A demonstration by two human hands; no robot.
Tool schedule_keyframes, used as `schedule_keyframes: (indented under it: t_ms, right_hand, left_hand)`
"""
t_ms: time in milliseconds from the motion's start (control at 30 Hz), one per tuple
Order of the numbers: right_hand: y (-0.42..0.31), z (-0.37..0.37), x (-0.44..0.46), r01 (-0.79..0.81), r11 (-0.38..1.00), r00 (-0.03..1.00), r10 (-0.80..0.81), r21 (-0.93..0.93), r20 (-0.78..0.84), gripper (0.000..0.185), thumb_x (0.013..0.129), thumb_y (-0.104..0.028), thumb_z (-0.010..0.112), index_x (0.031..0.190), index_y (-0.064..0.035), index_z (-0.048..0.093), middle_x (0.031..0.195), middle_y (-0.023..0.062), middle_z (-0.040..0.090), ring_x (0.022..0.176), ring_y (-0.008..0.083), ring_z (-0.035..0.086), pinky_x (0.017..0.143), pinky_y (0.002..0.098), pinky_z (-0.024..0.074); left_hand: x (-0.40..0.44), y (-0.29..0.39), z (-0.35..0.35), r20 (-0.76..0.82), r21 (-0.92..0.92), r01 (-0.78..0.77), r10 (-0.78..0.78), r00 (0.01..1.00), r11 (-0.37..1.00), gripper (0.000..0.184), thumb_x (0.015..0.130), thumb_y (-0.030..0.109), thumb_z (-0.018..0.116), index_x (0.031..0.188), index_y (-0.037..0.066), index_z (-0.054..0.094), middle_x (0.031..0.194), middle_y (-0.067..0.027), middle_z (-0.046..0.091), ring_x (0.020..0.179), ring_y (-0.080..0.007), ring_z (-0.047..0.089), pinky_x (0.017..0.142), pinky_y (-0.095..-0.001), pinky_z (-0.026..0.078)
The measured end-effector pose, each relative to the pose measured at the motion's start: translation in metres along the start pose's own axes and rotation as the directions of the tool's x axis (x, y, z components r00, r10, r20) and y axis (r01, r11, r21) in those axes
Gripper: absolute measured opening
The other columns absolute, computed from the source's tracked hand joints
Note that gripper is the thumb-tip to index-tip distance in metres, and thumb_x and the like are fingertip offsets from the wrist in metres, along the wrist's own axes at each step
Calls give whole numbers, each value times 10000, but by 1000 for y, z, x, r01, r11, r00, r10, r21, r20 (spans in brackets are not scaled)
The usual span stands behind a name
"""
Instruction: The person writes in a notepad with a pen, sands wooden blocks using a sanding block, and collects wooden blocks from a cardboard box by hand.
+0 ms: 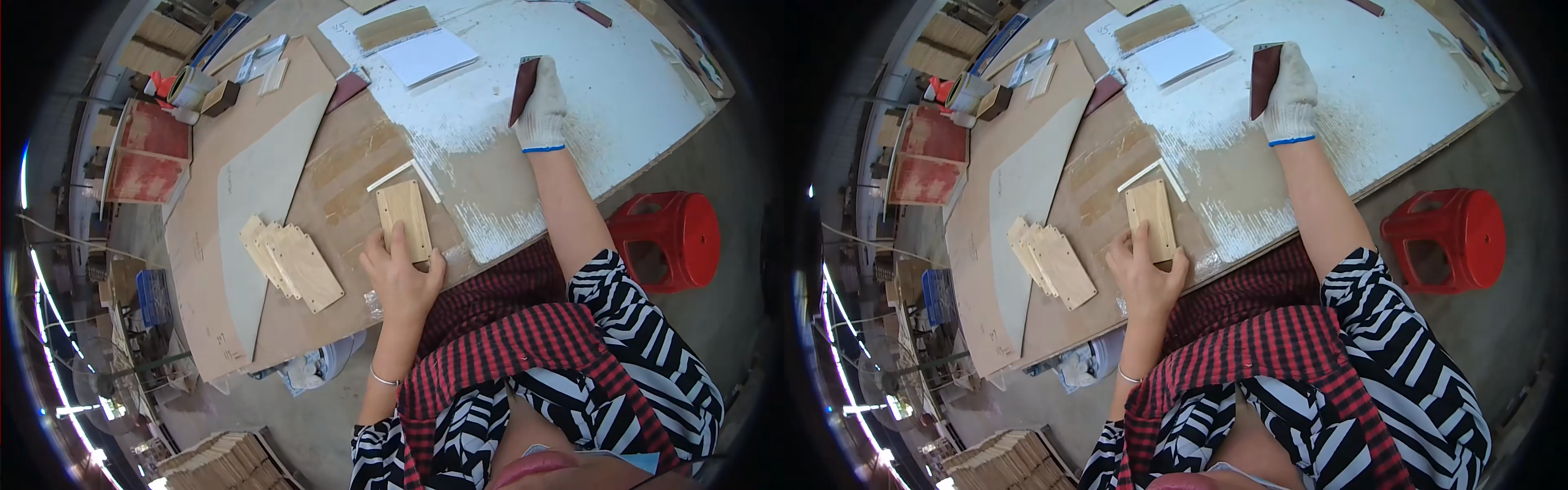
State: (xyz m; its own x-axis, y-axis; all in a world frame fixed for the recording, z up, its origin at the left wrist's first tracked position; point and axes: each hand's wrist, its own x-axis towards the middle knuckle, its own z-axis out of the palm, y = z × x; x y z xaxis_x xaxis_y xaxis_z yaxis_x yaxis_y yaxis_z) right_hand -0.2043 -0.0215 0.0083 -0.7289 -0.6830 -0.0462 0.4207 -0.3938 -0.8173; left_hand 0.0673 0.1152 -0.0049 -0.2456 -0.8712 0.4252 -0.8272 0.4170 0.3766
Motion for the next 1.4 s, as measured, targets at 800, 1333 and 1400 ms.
schedule_keyframes:
  t_ms: [800,1333,1400]
  right_hand:
    - [21,48,-129,942,240,148,323,-233,935,248,871,-338,588,857,-100,657,835,120,660,774,287,664,684,425,535]
    - [52,72,-120,935,89,304,294,-343,906,412,868,-487,579,782,-88,626,812,181,653,782,325,665,670,455,525]
    - [85,91,-95,917,81,361,250,-391,898,421,874,-492,571,804,-83,643,833,190,656,804,325,666,686,452,523]
  left_hand:
    - [-8,-25,-2,29,-299,242,-244,969,923,1013,671,86,821,1479,-43,224,1282,-287,437,1165,-443,448,1008,-486,373]
    - [-11,-37,-7,94,-264,166,-146,985,950,900,649,143,854,1380,-66,373,1270,-251,456,1154,-400,463,1005,-460,389]
    - [-5,-33,-9,75,-179,77,-64,995,981,854,648,153,855,1347,-68,418,1263,-246,463,1152,-397,464,1001,-460,392]
